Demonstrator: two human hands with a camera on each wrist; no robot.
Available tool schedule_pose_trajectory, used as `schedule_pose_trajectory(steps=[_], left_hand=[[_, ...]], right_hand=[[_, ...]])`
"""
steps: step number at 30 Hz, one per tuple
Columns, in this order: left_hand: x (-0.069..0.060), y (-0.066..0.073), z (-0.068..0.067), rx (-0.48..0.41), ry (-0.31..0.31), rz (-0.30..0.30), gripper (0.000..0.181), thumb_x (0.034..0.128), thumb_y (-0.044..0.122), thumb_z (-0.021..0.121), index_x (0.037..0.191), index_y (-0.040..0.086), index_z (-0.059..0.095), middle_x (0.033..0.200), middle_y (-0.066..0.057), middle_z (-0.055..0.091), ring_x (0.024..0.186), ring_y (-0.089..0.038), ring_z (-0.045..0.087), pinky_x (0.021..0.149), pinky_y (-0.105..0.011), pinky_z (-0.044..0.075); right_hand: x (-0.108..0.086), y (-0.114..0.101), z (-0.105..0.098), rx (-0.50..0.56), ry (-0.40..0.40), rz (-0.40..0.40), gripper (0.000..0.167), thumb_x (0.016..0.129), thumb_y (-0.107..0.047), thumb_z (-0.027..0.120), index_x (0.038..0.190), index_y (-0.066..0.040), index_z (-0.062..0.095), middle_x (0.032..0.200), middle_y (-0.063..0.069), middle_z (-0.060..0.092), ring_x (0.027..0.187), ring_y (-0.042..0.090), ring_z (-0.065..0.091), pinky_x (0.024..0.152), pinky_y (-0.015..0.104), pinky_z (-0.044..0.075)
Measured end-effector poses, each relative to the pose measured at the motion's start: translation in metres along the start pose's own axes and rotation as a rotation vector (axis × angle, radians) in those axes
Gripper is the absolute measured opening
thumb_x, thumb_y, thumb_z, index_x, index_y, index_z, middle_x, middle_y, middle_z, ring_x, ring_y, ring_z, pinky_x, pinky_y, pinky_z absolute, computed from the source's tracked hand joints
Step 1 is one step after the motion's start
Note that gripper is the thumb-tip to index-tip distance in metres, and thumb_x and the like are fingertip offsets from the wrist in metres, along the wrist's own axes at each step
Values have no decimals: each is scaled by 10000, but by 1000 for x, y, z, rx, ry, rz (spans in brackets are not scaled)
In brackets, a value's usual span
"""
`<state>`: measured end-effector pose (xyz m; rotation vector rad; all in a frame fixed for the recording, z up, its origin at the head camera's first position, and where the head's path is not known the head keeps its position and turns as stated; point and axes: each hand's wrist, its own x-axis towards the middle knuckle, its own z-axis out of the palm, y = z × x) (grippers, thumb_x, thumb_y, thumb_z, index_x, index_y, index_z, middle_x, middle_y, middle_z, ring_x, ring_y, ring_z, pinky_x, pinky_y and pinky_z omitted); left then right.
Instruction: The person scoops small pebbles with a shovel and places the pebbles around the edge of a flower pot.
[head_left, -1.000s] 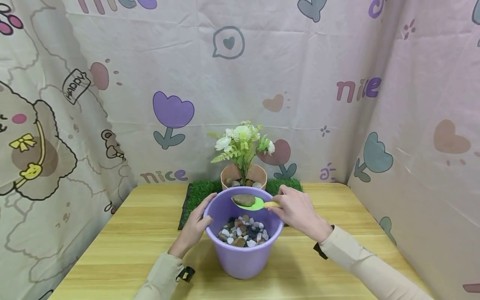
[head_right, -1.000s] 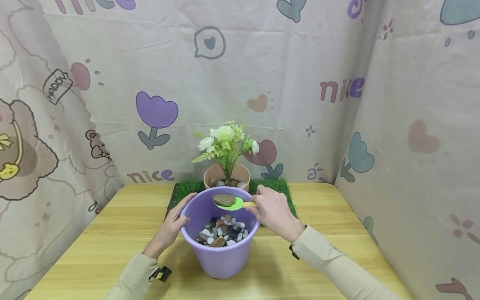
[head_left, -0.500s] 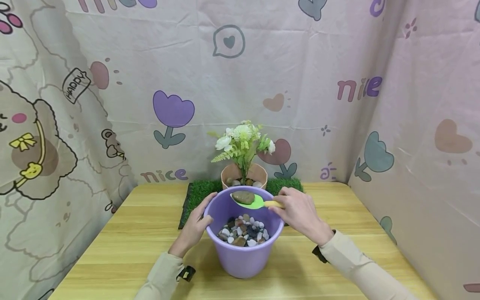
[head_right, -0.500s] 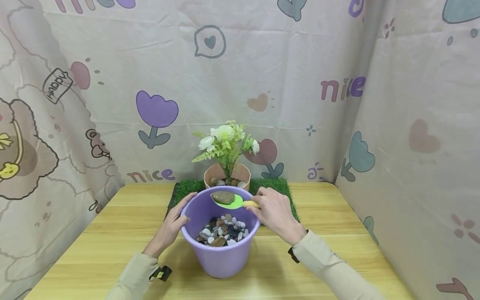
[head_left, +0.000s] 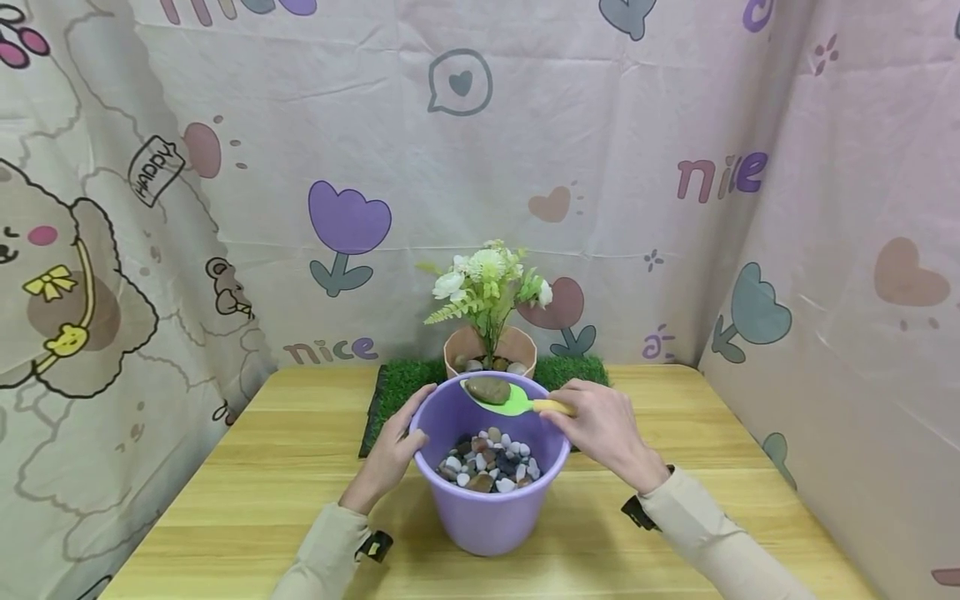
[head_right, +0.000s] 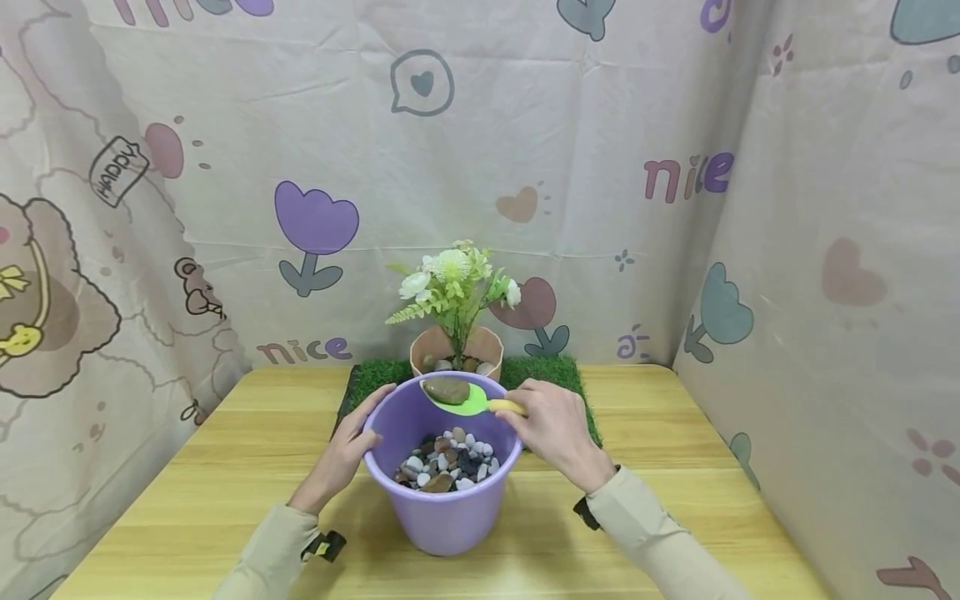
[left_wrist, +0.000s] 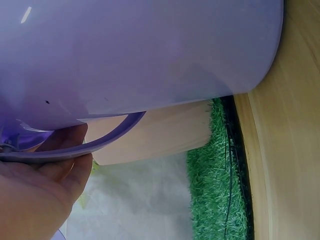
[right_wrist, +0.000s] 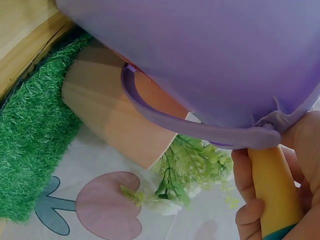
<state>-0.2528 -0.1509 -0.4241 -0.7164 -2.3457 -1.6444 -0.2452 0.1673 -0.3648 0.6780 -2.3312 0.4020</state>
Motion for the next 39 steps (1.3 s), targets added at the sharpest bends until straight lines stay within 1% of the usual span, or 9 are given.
schedule_pose_trajectory(steps=[5, 8, 12, 16, 21, 31, 35, 39], left_hand=[[0, 0, 1, 0, 3, 0, 716, 845, 38, 448, 1538, 164, 315, 1539, -152, 386, 1296, -391, 502, 972, -451, 499], [0, 1, 0, 4, 4, 8, 715, 844, 32, 447, 1539, 137, 314, 1539, -161, 384, 1296, -400, 499, 971, -463, 500], [0, 1, 0, 7, 6, 16, 714, 841, 33, 447, 1538, 119, 315, 1534, -166, 390, 1290, -405, 502, 960, -459, 506], [0, 1, 0, 7, 8, 17, 719, 836, 37, 449, 1536, 137, 320, 1531, -167, 394, 1292, -403, 501, 959, -451, 502], [0, 1, 1, 7, 8, 18, 722, 834, 30, 451, 1536, 139, 321, 1531, -164, 397, 1296, -394, 501, 974, -459, 488], [0, 2, 0, 4, 8, 21, 721, 831, 26, 450, 1536, 106, 318, 1526, -168, 402, 1281, -394, 513, 967, -459, 493], [0, 1, 1, 9, 11, 16, 719, 832, 26, 449, 1535, 86, 314, 1529, -164, 399, 1285, -388, 511, 979, -463, 482], [0, 0, 1, 8, 13, 12, 722, 834, 24, 446, 1538, 117, 315, 1533, -157, 395, 1286, -385, 511, 982, -463, 482]], right_hand=[[2, 2, -2, 14, -21, 16, 183, 747, -359, 822, 881, -239, 790, 742, -99, 665, 557, 1, 473, 482, 170, 351], [4, 4, -3, 17, -26, 21, 183, 744, -367, 821, 880, -249, 790, 723, -100, 666, 549, 0, 469, 481, 176, 353], [6, 6, -4, 18, -38, 19, 194, 742, -356, 827, 890, -236, 790, 730, -97, 654, 551, 11, 457, 479, 180, 350], [11, 11, -2, 23, -56, 19, 200, 751, -353, 822, 894, -218, 786, 749, -91, 657, 560, 20, 449, 486, 188, 354], [18, 18, -1, 36, -78, 53, 201, 769, -349, 808, 899, -199, 785, 748, -77, 667, 551, 33, 448, 491, 208, 363], [37, 34, -2, 15, -76, 112, 235, 770, -336, 808, 931, -166, 788, 717, -50, 652, 559, 88, 466, 493, 255, 366], [44, 42, 3, 2, -102, 147, 230, 786, -352, 794, 932, -174, 789, 691, -58, 619, 551, 102, 456, 479, 264, 352], [51, 49, 12, -6, -137, 185, 242, 811, -388, 765, 953, -193, 788, 695, -55, 611, 555, 114, 454, 490, 269, 349]])
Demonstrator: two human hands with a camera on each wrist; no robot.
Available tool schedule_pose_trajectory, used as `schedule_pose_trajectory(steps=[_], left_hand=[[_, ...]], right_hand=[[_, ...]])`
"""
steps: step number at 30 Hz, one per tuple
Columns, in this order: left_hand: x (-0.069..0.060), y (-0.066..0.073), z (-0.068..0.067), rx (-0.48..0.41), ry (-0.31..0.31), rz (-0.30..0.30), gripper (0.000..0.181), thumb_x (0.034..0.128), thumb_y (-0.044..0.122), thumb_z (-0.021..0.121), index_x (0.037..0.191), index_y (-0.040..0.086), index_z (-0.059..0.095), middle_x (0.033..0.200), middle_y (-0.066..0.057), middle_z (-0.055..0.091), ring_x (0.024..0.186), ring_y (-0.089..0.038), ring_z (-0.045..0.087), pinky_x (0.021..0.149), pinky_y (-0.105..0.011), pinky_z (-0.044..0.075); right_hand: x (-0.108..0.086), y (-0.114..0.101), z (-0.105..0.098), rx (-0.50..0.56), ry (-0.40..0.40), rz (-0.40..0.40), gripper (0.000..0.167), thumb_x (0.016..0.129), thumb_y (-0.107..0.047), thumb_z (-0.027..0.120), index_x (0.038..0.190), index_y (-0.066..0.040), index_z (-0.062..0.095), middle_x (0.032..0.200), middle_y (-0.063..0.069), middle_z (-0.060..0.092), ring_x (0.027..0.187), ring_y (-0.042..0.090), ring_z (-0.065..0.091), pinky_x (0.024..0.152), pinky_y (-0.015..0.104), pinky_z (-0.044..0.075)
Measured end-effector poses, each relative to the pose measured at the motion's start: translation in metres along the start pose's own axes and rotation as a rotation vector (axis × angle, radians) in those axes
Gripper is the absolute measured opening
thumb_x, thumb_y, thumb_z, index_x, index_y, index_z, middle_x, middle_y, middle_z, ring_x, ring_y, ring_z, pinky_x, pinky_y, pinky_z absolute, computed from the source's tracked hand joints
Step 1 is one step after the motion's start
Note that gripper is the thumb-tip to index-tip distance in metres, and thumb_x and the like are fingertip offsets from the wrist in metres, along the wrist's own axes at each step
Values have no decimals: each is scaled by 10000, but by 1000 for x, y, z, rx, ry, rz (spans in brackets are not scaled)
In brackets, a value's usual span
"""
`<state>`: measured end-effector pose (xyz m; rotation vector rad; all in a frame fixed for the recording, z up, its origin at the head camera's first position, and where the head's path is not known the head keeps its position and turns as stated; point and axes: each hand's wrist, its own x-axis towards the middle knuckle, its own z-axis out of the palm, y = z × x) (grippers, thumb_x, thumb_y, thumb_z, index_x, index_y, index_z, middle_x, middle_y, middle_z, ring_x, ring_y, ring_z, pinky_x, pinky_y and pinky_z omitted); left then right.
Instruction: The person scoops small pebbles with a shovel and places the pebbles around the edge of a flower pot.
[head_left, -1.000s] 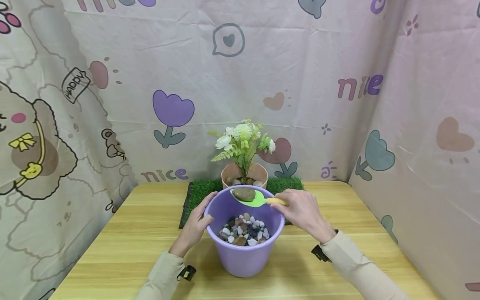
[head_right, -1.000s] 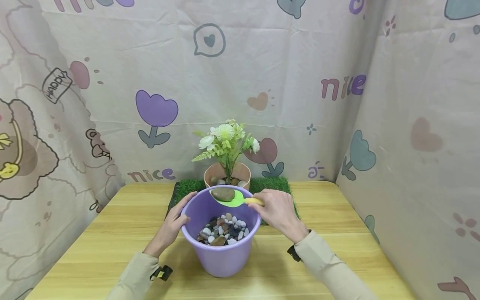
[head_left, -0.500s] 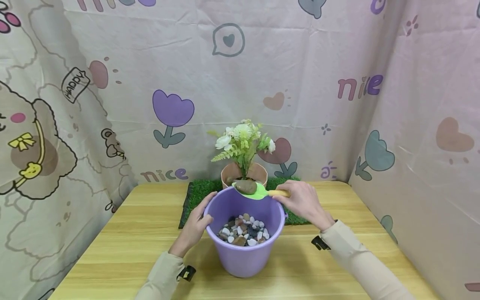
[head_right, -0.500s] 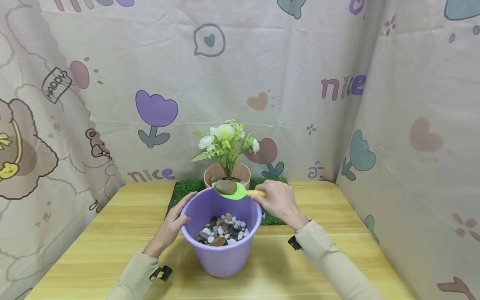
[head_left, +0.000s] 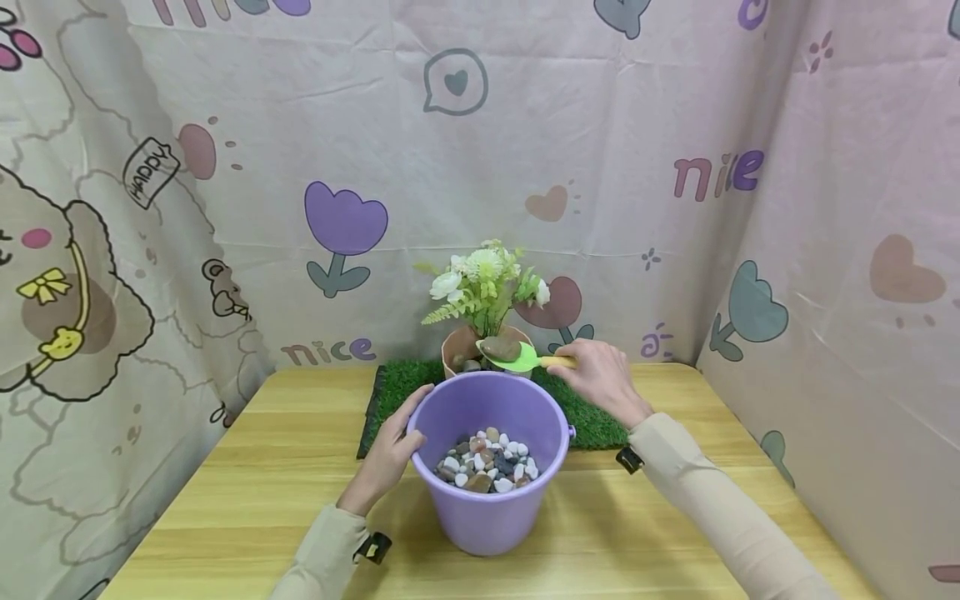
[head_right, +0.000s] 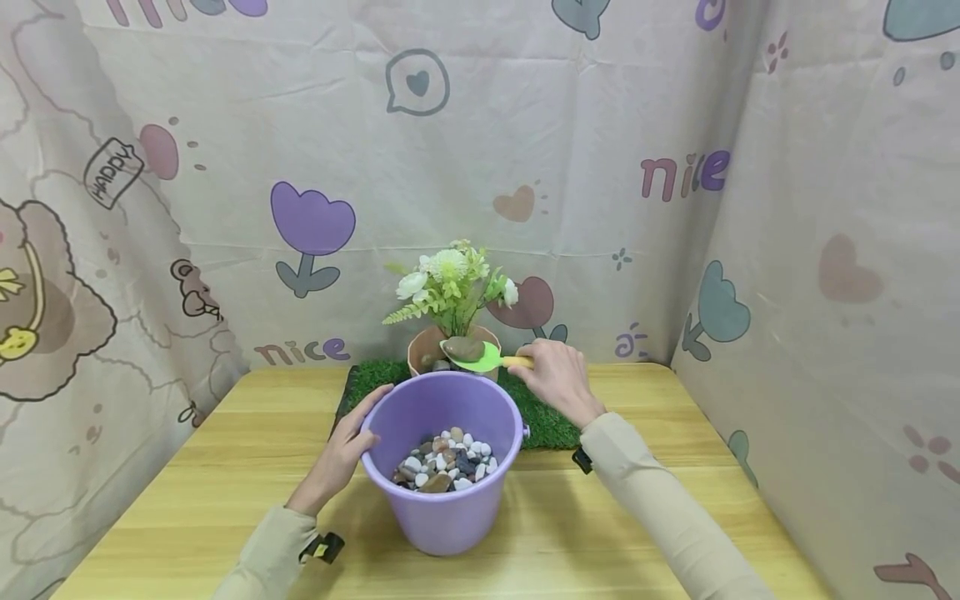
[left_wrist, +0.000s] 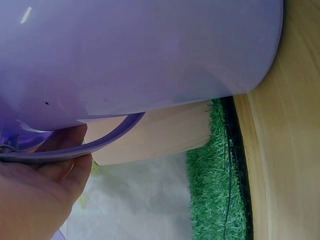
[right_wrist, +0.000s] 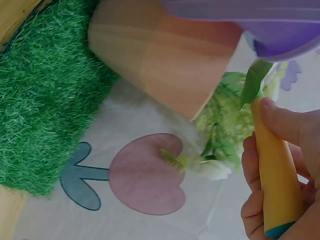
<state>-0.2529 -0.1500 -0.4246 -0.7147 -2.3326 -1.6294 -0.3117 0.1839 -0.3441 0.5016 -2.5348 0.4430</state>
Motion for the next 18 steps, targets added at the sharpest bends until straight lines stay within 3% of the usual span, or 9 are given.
schedule_pose_trajectory(steps=[8, 13, 18], left_hand=[[-1, 0, 0, -12, -7, -9, 719, 844, 30, 445, 1540, 154, 314, 1534, -156, 393, 1283, -387, 516, 980, -459, 491], [-1, 0, 0, -2, -5, -4, 717, 841, 36, 446, 1540, 118, 311, 1533, -153, 397, 1285, -381, 515, 979, -454, 491], [0, 0, 0, 1, -3, 1, 719, 832, 33, 449, 1535, 103, 319, 1518, -157, 417, 1264, -376, 533, 960, -424, 500]], right_hand=[[6, 0, 16, 29, -55, 53, 273, 822, -392, 753, 1006, -193, 785, 699, -44, 637, 535, 121, 460, 496, 278, 349], [5, -1, 22, 48, -47, 44, 260, 815, -381, 765, 995, -196, 789, 673, -56, 617, 536, 119, 465, 501, 275, 353], [13, 6, 26, 29, -29, 1, 251, 797, -356, 784, 978, -183, 793, 764, -30, 679, 571, 128, 505, 512, 280, 375]])
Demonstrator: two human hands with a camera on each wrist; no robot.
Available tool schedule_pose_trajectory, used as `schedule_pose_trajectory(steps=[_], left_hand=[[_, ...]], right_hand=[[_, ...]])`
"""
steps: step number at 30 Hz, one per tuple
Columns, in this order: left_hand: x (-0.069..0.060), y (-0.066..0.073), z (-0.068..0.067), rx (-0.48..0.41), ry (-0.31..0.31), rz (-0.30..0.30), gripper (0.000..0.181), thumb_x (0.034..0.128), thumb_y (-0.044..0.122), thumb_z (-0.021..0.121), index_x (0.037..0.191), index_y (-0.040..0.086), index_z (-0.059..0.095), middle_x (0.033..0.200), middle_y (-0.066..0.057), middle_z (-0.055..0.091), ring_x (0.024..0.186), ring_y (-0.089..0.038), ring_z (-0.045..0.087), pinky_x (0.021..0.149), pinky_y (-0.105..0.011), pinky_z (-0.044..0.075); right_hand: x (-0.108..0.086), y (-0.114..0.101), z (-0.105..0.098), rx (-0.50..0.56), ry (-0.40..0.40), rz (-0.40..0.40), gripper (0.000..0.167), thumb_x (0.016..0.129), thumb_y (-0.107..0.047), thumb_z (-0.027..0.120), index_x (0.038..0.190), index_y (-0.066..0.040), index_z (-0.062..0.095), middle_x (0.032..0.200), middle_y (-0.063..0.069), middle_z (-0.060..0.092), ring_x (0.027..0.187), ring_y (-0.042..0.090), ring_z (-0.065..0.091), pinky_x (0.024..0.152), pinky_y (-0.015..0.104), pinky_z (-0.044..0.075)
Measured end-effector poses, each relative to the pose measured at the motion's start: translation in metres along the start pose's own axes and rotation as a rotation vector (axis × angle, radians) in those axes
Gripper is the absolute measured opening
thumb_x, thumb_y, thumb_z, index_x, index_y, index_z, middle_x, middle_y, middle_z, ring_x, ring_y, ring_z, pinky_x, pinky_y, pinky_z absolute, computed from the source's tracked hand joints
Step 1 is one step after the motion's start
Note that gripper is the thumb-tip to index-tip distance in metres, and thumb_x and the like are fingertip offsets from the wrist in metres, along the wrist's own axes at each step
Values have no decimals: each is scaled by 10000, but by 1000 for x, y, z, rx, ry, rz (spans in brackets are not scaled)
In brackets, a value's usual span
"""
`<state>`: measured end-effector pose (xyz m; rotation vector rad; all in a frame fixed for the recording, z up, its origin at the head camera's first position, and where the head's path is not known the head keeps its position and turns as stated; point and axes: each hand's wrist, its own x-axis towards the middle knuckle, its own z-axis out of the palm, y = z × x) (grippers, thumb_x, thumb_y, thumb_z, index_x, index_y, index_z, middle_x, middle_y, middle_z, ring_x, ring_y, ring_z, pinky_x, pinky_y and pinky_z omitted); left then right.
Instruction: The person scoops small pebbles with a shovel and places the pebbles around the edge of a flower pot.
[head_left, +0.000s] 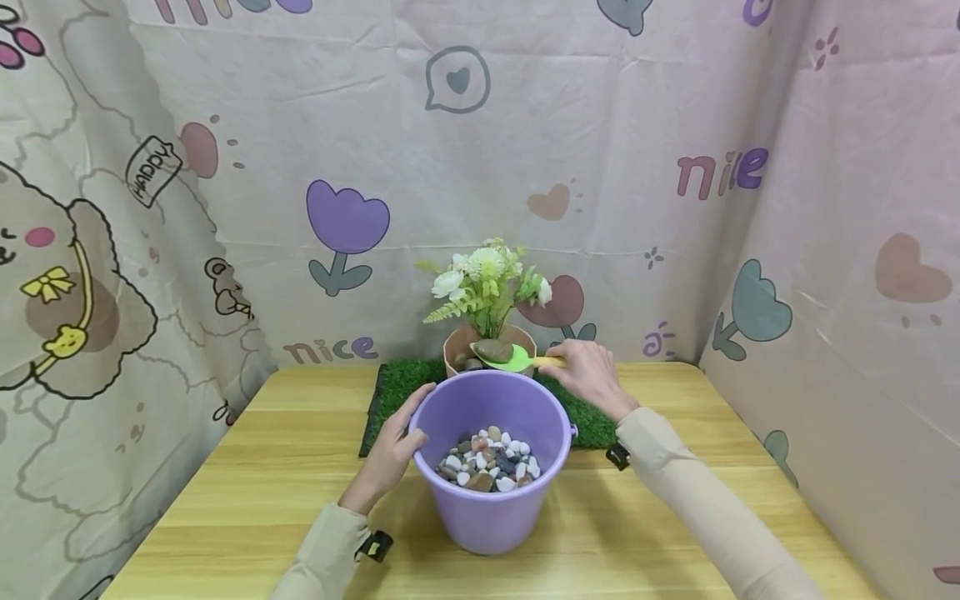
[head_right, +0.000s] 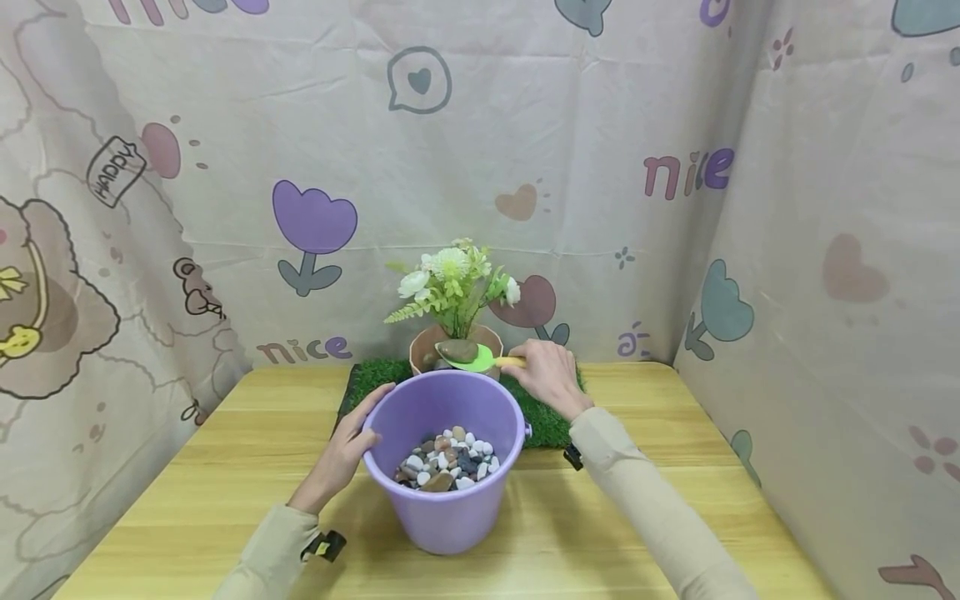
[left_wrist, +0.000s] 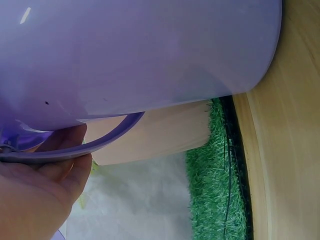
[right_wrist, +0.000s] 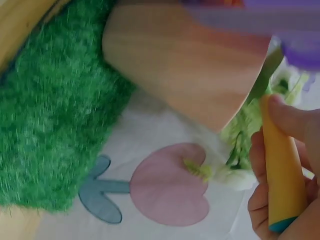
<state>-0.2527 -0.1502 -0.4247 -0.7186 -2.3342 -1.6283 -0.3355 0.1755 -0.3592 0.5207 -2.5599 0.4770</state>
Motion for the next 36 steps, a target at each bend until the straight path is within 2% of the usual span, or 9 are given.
schedule_pose_trajectory(steps=[9, 13, 17, 21, 24, 28, 32, 36], left_hand=[[1, 1, 0, 1, -3, 13, 727, 821, 33, 454, 1531, 130, 331, 1501, -169, 437, 1236, -367, 555, 942, -402, 515], [1, 2, 0, -5, -6, 10, 731, 820, 30, 454, 1532, 141, 331, 1505, -167, 433, 1244, -367, 548, 948, -402, 511], [0, 2, 0, -9, -4, 8, 731, 822, 31, 454, 1533, 149, 330, 1511, -165, 425, 1246, -371, 545, 946, -416, 511], [0, 1, 0, -11, -4, 7, 727, 828, 31, 451, 1533, 161, 329, 1514, -158, 423, 1250, -370, 544, 948, -435, 510], [0, 1, 0, -5, -3, 11, 725, 829, 32, 450, 1533, 158, 330, 1513, -158, 424, 1251, -368, 544, 954, -440, 507], [0, 1, 0, -1, 0, 12, 729, 825, 32, 454, 1533, 153, 331, 1518, -155, 419, 1257, -364, 540, 961, -426, 503], [0, 1, 0, -4, 1, 10, 732, 821, 36, 457, 1533, 151, 333, 1516, -154, 422, 1254, -364, 542, 954, -406, 508], [0, 1, 0, -2, 1, 9, 730, 818, 42, 458, 1530, 154, 338, 1508, -159, 430, 1246, -368, 547, 943, -401, 513]], right_hand=[[26, 14, 5, -34, -65, -71, 219, 790, -360, 792, 958, -220, 800, 844, -35, 733, 597, 114, 555, 531, 293, 416], [36, 19, 6, -44, -88, -140, 210, 777, -366, 801, 942, -237, 803, 861, -64, 733, 649, 114, 579, 599, 314, 433], [46, 23, 2, -71, -117, -228, 222, 765, -304, 818, 965, -210, 801, 895, -62, 731, 732, 147, 602, 676, 363, 453], [50, 24, -2, -116, -129, -272, 242, 765, -279, 818, 993, -200, 795, 934, -54, 736, 800, 178, 602, 737, 407, 443], [52, 24, -4, -167, -107, -306, 251, 761, -287, 820, 997, -207, 793, 957, -56, 735, 835, 184, 602, 751, 407, 433], [52, 24, -5, -226, -20, -365, 246, 750, -285, 822, 978, -198, 794, 967, -48, 734, 859, 192, 599, 743, 390, 418], [51, 22, -5, -227, 65, -402, 214, 747, -221, 825, 954, -179, 794, 952, -34, 730, 869, 203, 590, 760, 391, 397], [51, 18, -4, -223, 117, -404, 219, 749, -196, 823, 964, -172, 791, 954, -27, 726, 881, 200, 589, 785, 400, 398]])
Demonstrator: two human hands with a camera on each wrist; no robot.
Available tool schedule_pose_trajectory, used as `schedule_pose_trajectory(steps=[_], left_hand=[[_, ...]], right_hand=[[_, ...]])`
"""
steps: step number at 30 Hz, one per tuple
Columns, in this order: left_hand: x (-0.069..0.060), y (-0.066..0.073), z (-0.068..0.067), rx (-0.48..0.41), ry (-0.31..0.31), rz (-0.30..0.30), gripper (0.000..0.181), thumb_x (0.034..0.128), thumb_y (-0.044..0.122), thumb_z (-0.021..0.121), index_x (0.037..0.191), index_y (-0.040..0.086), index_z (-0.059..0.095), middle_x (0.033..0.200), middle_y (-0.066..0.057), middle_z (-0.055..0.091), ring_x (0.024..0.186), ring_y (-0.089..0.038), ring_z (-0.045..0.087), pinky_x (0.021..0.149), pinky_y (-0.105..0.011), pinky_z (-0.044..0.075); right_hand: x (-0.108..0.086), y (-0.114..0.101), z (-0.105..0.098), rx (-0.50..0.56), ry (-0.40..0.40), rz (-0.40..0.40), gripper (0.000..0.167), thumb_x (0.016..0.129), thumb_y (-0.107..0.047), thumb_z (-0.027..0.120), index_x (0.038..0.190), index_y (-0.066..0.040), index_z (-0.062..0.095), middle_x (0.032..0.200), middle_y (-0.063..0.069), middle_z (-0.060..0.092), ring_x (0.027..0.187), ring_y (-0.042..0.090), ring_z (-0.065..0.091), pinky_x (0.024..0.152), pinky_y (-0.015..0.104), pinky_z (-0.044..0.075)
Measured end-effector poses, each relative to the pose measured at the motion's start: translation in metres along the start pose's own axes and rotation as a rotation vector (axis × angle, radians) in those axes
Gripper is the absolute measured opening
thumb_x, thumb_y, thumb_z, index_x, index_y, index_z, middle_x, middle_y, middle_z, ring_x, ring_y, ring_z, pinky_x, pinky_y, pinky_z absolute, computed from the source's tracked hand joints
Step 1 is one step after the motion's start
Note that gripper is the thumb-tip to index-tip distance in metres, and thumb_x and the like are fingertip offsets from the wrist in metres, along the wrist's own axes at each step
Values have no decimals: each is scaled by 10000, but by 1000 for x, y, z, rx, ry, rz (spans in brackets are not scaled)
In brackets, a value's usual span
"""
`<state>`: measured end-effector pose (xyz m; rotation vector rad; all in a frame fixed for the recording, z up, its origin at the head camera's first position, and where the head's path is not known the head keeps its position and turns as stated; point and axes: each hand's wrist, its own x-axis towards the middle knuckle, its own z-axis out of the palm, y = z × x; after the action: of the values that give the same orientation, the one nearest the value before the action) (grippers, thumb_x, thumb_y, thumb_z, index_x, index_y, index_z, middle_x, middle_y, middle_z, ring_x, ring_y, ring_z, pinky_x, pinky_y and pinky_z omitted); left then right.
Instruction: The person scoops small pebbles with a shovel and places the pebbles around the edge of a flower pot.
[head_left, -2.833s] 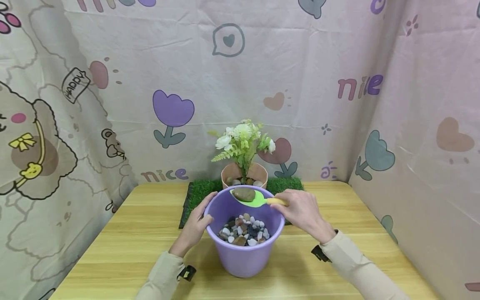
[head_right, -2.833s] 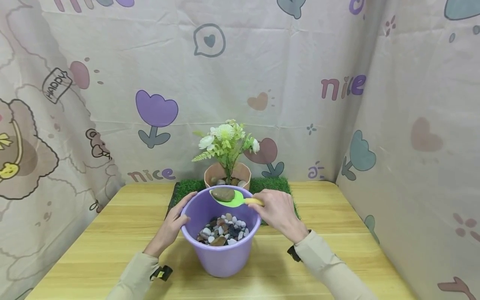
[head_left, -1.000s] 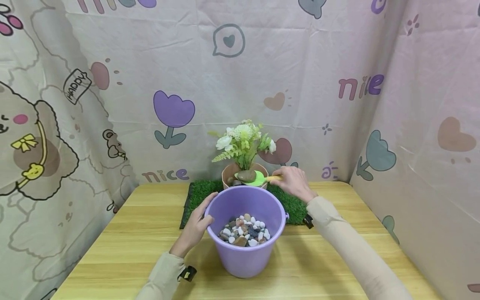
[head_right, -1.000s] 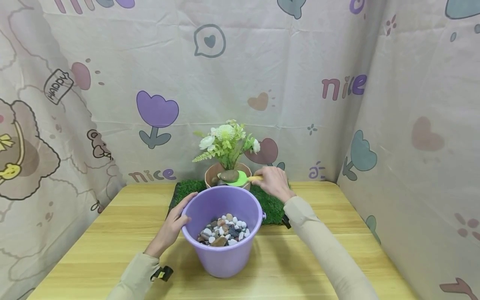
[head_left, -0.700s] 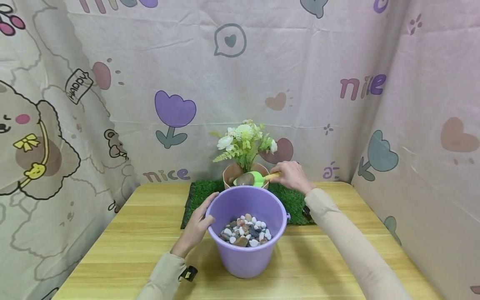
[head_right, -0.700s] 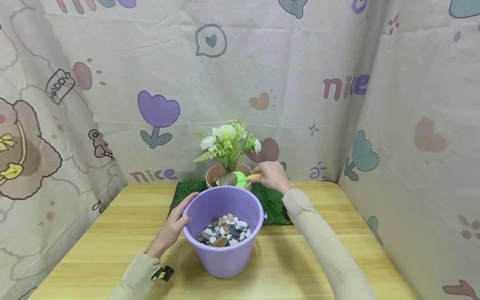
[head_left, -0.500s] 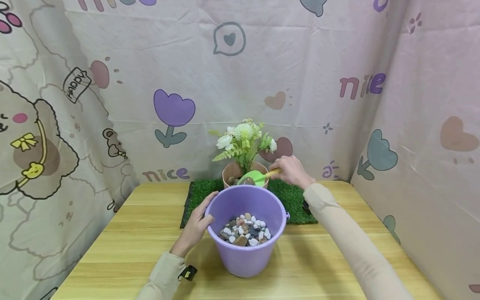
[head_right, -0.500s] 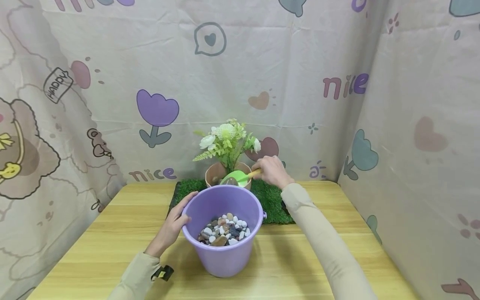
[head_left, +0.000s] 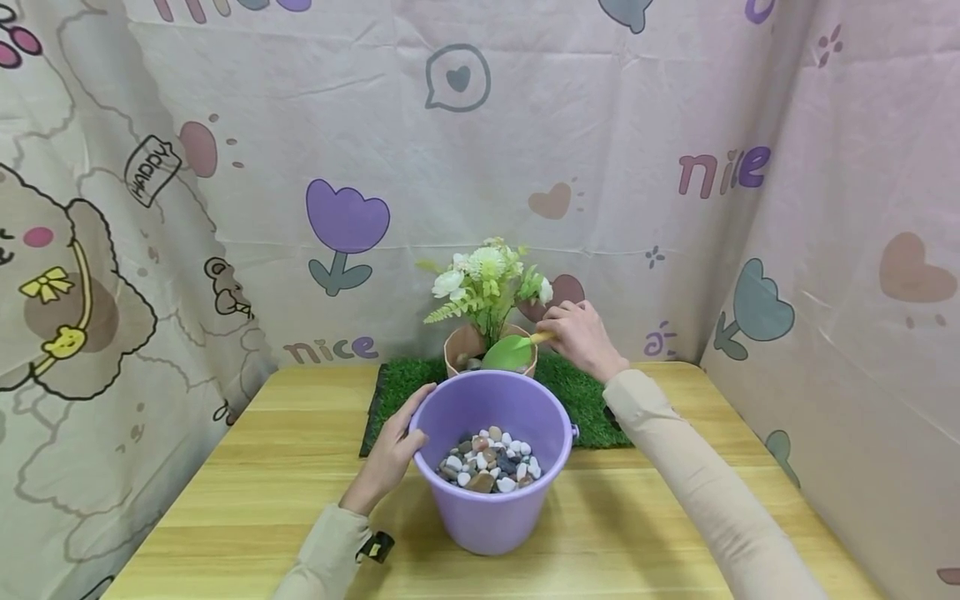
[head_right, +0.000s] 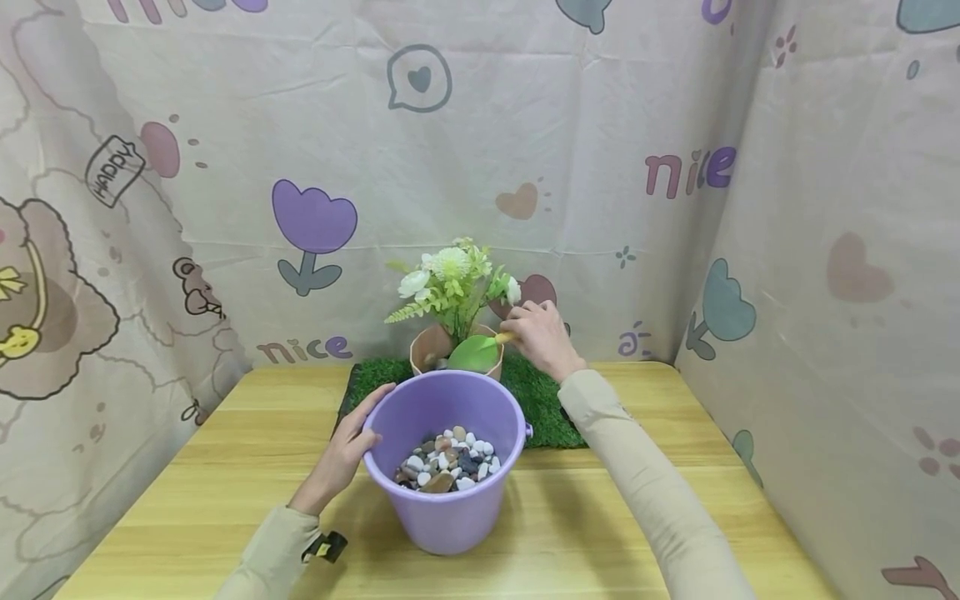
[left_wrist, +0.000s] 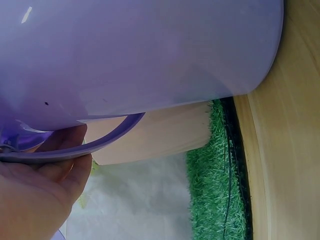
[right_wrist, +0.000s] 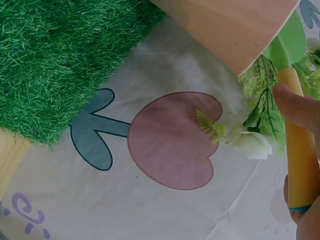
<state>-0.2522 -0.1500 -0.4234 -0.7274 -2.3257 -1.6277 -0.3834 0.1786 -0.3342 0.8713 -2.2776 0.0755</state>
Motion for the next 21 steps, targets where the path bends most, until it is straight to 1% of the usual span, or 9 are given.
schedule_pose_trajectory(steps=[7, 10, 12, 16, 21], left_hand=[[0, 0, 0, -4, -3, -4, 728, 822, 42, 456, 1532, 147, 332, 1512, -158, 424, 1245, -373, 546, 931, -387, 519], [0, 0, 0, -5, -1, -4, 725, 826, 40, 454, 1534, 132, 328, 1516, -156, 419, 1249, -373, 544, 935, -397, 518], [0, 0, -1, -5, -2, -2, 722, 828, 37, 453, 1535, 115, 325, 1519, -159, 415, 1254, -377, 540, 942, -419, 513], [0, 0, 0, -3, -3, -5, 720, 831, 37, 451, 1535, 128, 325, 1517, -162, 417, 1256, -379, 538, 946, -445, 509], [0, -1, 0, -1, -2, -1, 719, 834, 35, 450, 1534, 142, 325, 1511, -164, 424, 1246, -376, 547, 936, -425, 518]], right_hand=[[-1, -5, 1, -8, 56, 67, 238, 761, -190, 817, 995, -163, 780, 976, -6, 722, 883, 205, 589, 731, 390, 388], [-4, -6, 1, -2, 64, 99, 249, 771, -186, 811, 1016, -162, 775, 983, 1, 722, 885, 206, 594, 698, 373, 376], [-7, -7, 1, 12, 51, 124, 258, 775, -189, 809, 1028, -159, 773, 984, 10, 723, 883, 211, 597, 683, 363, 369], [-13, -8, 1, 34, 3, 176, 280, 783, -241, 806, 1052, -173, 770, 984, 15, 719, 869, 210, 599, 687, 348, 381], [-18, -10, -1, 58, -44, 201, 289, 809, -302, 780, 1076, -190, 766, 962, 0, 702, 802, 191, 611, 662, 345, 432]])
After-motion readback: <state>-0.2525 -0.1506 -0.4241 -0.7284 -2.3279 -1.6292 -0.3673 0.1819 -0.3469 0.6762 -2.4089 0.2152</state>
